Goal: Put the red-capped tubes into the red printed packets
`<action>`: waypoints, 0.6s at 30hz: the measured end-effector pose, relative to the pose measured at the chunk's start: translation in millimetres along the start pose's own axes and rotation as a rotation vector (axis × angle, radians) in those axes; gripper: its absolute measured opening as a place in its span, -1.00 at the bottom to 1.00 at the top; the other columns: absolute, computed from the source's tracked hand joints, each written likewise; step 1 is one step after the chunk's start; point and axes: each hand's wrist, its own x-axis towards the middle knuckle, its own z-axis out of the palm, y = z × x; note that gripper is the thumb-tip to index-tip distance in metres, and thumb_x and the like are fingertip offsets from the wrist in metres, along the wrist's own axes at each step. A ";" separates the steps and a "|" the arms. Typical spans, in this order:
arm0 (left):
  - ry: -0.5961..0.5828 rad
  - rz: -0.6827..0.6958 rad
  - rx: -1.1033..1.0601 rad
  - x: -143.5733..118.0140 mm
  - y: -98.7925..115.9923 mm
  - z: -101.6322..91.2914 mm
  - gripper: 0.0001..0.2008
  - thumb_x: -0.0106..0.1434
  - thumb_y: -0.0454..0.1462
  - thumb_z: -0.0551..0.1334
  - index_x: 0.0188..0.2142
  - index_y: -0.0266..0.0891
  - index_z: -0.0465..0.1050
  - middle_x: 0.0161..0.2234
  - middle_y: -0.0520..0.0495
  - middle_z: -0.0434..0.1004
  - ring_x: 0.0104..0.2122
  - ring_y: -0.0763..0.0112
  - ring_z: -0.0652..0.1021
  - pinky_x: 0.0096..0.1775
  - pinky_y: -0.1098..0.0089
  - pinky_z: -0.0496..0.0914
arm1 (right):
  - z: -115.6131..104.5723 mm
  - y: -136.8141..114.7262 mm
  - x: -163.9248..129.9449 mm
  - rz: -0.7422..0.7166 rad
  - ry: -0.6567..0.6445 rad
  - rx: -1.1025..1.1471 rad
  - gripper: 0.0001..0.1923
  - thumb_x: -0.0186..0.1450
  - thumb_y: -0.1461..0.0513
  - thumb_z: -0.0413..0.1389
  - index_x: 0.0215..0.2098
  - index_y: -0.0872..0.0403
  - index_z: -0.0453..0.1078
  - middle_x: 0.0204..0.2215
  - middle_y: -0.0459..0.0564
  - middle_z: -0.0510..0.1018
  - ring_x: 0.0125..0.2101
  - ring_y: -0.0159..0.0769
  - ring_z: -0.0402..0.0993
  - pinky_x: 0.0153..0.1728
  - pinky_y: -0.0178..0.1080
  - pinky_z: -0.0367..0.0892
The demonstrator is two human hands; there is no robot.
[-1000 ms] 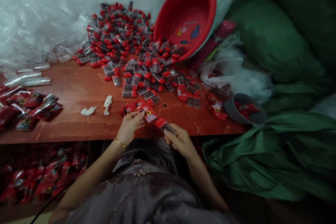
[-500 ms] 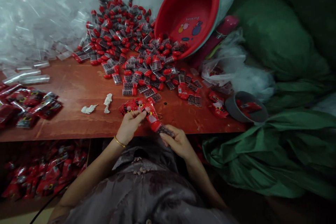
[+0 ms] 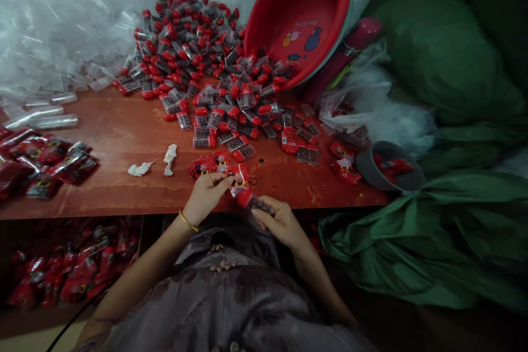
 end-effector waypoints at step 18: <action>-0.012 0.023 -0.032 -1.9 -1.1 1.0 -0.66 -0.06 -0.05 0.38 -0.59 -0.29 0.41 -0.63 0.07 0.38 -0.60 0.53 0.37 -0.49 0.48 0.28 | 5.4 -2.7 -1.7 0.043 -0.084 0.223 -0.68 0.18 0.00 0.11 -0.46 0.09 0.27 -0.74 -0.23 0.27 -0.75 -0.54 0.07 -0.69 -0.40 -0.04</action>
